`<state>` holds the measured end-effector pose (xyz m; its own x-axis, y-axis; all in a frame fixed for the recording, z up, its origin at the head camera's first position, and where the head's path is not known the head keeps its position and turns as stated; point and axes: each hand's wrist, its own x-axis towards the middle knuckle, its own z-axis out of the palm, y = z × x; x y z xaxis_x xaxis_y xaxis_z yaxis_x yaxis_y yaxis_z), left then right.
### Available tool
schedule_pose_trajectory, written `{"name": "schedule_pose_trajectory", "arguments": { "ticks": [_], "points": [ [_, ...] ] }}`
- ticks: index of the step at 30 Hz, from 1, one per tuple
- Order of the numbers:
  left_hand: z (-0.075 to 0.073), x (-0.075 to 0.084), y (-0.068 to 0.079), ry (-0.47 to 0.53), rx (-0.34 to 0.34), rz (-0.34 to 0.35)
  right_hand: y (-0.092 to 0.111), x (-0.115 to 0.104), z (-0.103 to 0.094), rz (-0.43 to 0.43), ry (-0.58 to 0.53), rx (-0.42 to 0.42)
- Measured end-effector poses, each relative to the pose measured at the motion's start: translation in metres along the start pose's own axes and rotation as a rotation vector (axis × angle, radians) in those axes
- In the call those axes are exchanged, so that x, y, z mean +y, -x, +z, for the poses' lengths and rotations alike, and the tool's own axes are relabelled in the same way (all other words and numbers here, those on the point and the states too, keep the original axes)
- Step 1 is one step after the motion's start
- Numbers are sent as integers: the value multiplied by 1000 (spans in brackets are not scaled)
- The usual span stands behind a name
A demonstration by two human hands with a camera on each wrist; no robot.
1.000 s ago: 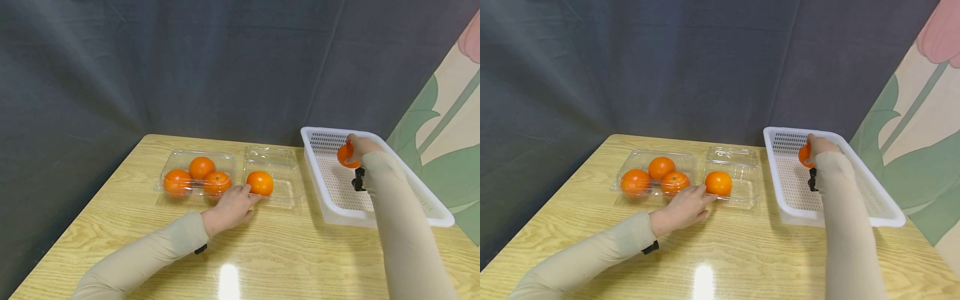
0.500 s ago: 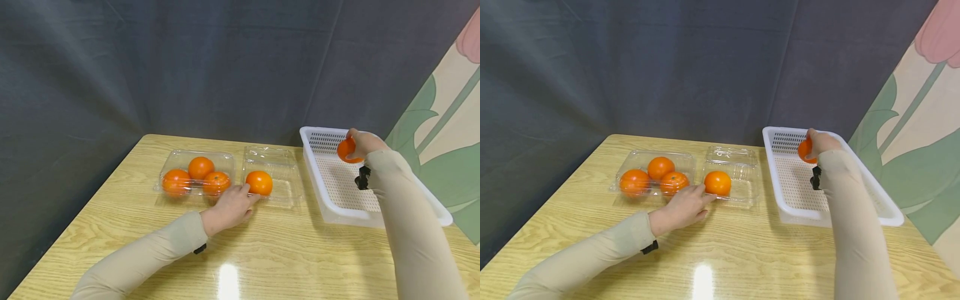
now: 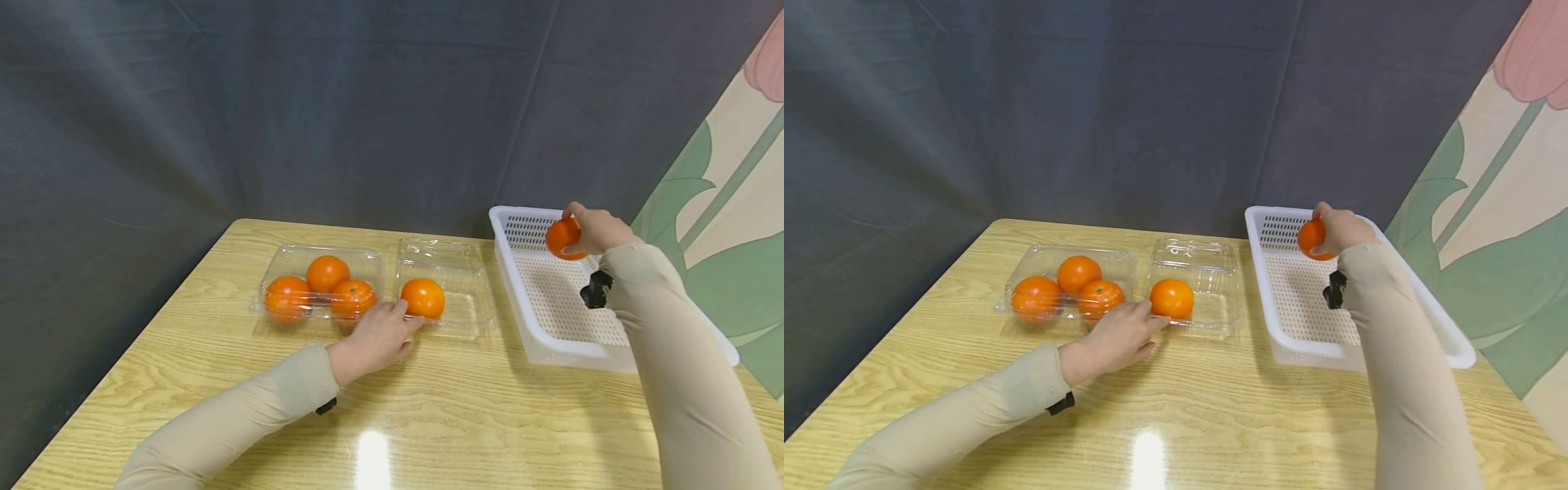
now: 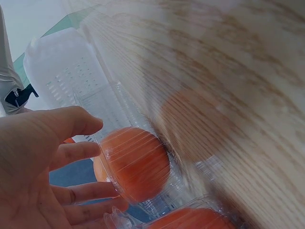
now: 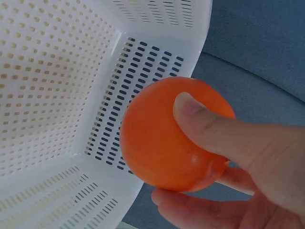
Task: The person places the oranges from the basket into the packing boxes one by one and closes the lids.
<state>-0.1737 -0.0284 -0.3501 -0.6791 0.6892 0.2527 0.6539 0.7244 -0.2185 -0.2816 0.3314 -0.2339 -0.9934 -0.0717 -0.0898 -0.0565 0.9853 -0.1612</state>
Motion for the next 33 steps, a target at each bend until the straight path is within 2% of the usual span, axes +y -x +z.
{"name": "schedule_pose_trajectory", "arguments": {
  "ticks": [10,17,26,33],
  "points": [
    [-1,1,-1,-17,-19,-5,6,-5,-3,-26,28,30],
    [-1,1,0,-10,-24,-7,11,-14,-6,-12,13,44],
    [0,0,1,-19,19,10,16,-21,-11,-36,37,60],
    [-1,-1,2,-24,23,15,18,-29,-14,-56,53,83]
  ]
}}
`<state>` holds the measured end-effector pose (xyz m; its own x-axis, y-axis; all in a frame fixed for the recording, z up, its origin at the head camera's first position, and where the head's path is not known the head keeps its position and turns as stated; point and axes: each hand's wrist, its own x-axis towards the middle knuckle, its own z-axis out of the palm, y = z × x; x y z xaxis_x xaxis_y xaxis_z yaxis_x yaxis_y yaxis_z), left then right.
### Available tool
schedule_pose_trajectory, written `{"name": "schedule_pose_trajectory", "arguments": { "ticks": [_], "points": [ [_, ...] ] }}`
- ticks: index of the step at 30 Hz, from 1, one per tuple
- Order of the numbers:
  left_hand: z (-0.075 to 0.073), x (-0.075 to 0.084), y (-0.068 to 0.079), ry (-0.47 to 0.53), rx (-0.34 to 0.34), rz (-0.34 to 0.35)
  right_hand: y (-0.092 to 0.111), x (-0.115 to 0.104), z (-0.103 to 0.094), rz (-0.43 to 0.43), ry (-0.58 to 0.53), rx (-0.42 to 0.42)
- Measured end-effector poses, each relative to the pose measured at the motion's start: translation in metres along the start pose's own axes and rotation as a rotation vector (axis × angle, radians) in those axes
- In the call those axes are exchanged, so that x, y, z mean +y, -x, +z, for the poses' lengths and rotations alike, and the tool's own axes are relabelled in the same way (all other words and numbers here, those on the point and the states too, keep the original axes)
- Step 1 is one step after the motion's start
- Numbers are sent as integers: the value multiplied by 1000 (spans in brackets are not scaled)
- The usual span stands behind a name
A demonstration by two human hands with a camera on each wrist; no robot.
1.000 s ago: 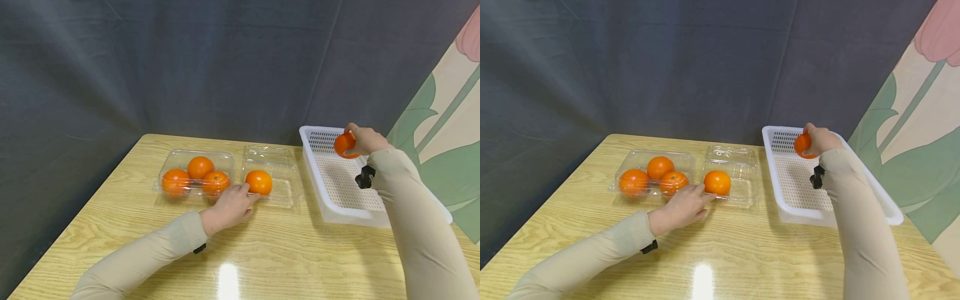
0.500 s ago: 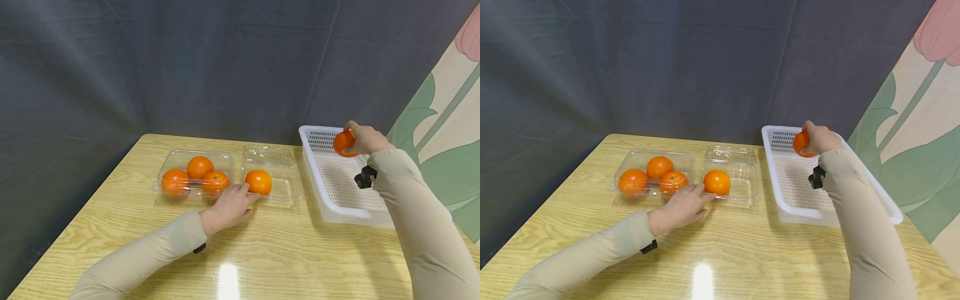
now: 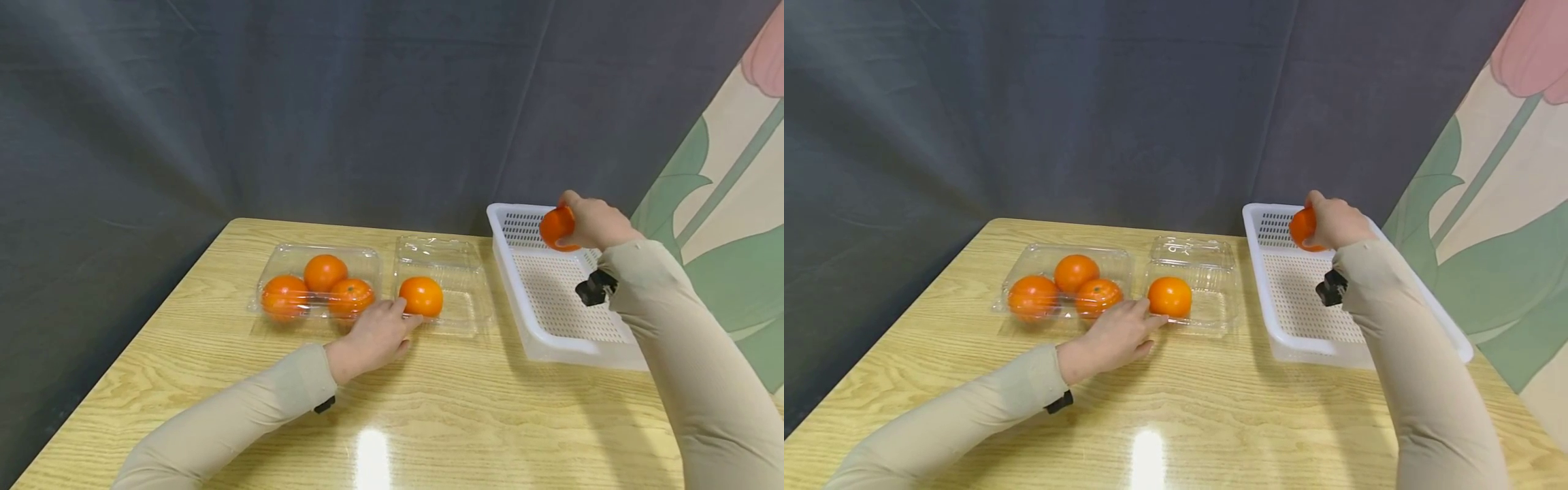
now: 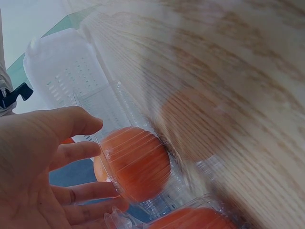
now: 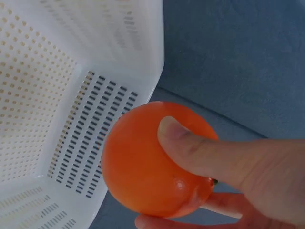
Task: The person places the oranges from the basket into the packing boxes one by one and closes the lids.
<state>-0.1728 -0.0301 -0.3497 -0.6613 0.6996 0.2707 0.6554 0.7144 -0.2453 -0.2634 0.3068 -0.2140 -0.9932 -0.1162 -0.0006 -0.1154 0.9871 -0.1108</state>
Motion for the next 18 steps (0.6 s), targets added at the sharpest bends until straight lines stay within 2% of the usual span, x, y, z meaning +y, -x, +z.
{"name": "schedule_pose_trajectory", "arguments": {
  "ticks": [9,18],
  "points": [
    [0,0,-1,11,-12,-7,4,-11,-3,-20,8,10],
    [1,1,-2,1,10,0,8,-17,-4,-45,31,29]
  ]
}}
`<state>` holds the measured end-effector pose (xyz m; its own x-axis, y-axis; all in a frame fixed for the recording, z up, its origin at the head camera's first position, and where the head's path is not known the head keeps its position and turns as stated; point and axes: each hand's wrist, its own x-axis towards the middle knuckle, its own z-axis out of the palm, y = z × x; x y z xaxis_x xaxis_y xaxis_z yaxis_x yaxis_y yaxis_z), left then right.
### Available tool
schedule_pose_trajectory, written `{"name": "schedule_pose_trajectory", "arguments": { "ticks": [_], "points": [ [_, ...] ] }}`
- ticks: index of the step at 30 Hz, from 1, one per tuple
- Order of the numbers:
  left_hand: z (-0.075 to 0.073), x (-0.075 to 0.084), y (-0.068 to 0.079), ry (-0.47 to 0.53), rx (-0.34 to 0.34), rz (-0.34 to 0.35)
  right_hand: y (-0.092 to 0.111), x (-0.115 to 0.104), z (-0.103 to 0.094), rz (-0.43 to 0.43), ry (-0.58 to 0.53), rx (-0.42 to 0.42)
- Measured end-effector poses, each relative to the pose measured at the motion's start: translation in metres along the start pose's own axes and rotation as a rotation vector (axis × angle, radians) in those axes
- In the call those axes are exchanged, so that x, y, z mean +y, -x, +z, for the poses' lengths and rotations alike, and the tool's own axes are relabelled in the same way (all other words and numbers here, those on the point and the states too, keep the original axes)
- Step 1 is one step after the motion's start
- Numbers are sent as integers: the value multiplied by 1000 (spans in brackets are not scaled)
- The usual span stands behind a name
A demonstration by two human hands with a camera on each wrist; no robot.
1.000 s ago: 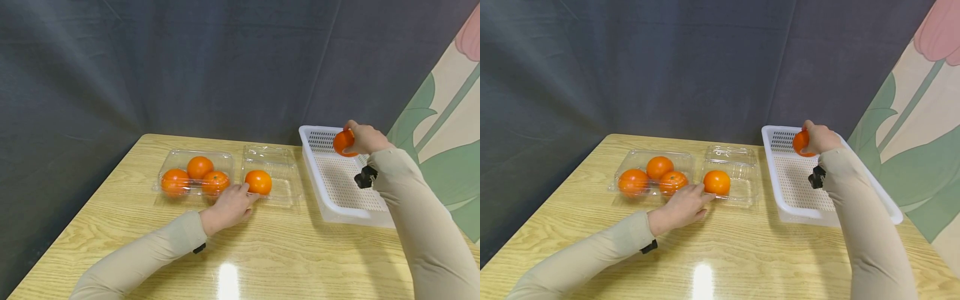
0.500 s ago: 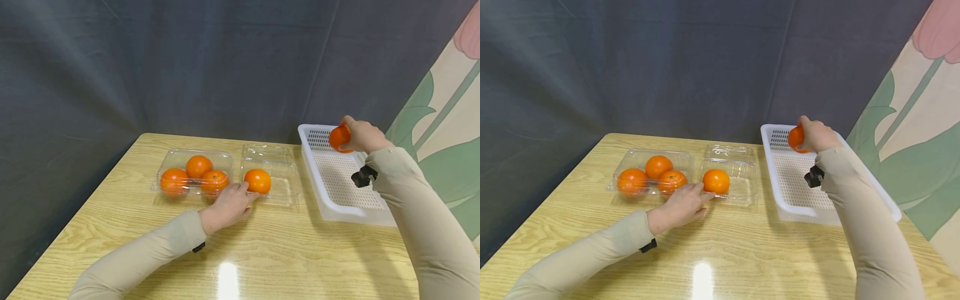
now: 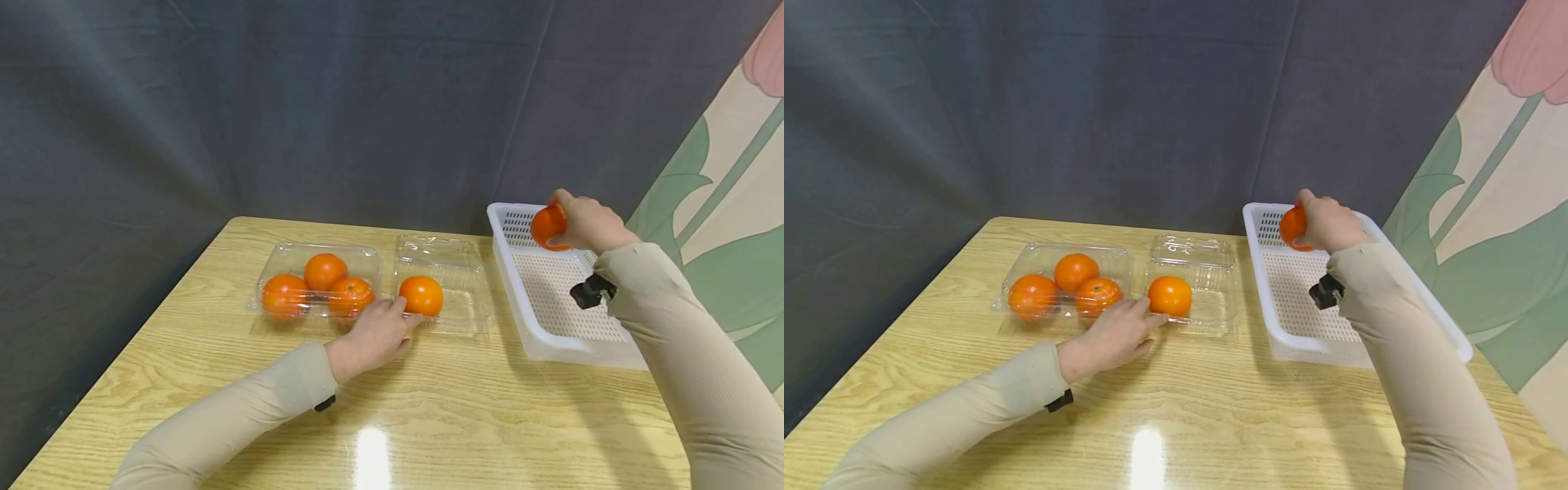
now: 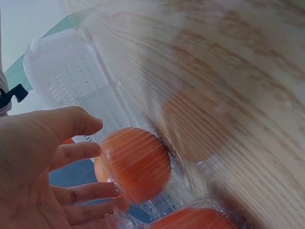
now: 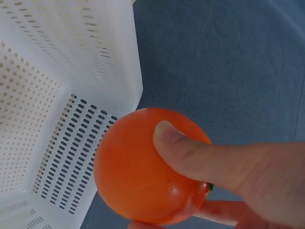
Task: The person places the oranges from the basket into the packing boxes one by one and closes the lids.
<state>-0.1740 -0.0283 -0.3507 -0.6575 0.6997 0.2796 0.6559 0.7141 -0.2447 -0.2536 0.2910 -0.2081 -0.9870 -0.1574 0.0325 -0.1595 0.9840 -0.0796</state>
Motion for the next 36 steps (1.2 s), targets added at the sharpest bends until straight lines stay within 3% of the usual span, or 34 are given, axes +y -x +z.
{"name": "schedule_pose_trajectory", "arguments": {
  "ticks": [16,36],
  "points": [
    [0,0,1,-2,8,-2,7,-19,-2,-21,1,-14],
    [0,-1,1,1,14,-1,16,-44,-3,-124,5,17]
  ]
}}
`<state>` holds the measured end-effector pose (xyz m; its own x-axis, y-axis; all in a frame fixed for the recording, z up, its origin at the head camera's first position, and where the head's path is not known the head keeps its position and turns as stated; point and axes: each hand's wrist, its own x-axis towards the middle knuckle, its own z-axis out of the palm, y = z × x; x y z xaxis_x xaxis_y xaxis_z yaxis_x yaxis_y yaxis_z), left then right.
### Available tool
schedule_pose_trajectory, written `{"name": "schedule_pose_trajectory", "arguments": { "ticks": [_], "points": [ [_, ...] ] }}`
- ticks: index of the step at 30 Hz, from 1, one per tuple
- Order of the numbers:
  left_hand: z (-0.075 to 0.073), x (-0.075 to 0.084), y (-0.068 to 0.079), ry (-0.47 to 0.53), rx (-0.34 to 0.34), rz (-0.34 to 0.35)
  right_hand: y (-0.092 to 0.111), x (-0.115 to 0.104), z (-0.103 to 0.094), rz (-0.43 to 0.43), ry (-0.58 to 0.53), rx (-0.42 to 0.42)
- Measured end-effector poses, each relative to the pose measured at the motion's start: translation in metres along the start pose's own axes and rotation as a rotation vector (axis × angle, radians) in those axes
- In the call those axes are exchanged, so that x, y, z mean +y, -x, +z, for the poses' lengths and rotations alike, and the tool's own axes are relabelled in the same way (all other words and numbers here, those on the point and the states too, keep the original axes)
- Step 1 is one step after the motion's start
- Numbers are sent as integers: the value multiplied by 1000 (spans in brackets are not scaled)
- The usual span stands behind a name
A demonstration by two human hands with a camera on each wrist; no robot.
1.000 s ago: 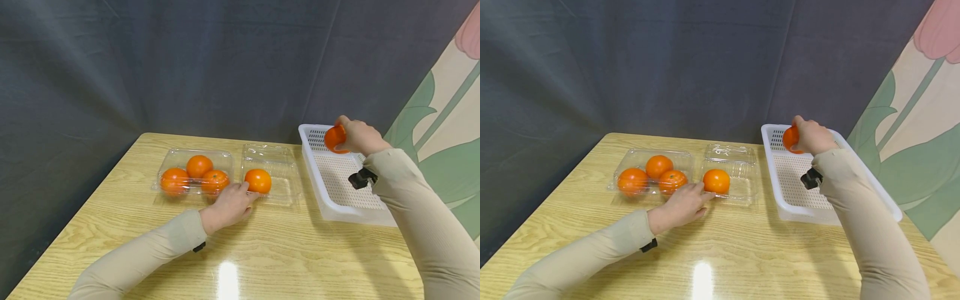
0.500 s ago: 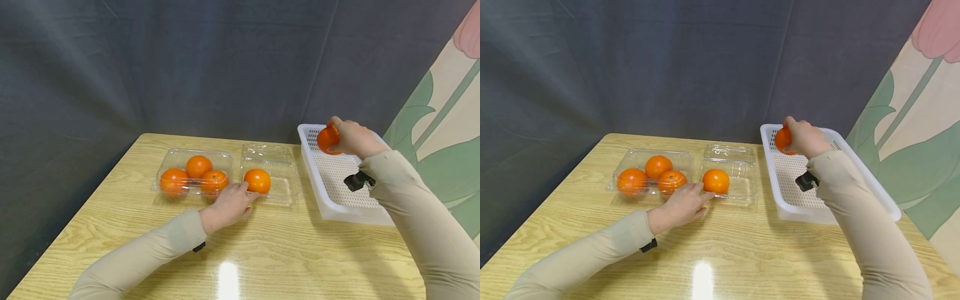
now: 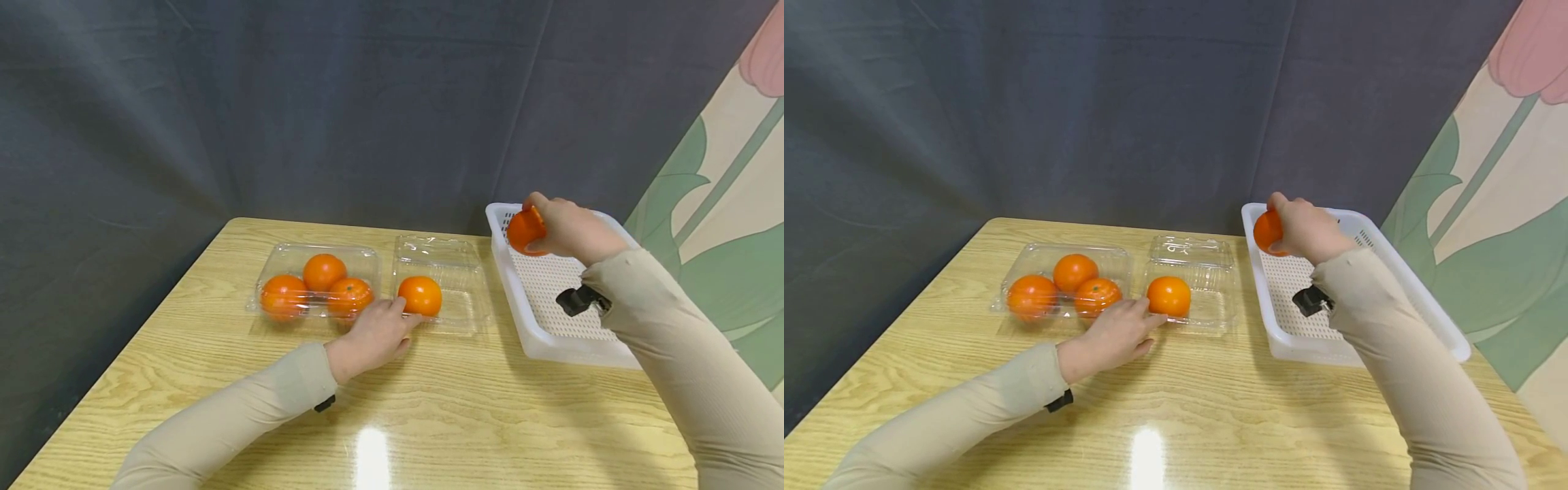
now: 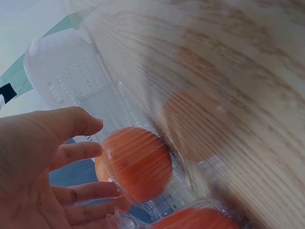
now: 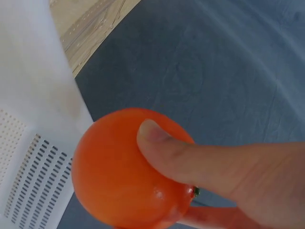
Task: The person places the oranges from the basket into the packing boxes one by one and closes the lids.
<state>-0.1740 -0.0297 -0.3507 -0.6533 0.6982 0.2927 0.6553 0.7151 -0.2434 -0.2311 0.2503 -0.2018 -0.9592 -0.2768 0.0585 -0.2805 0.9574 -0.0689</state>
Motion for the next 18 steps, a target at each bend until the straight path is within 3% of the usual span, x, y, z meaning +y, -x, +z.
{"name": "schedule_pose_trajectory", "arguments": {
  "ticks": [18],
  "points": [
    [-1,0,-3,3,-17,-2,3,-30,4,-89,6,-1]
  ]
}}
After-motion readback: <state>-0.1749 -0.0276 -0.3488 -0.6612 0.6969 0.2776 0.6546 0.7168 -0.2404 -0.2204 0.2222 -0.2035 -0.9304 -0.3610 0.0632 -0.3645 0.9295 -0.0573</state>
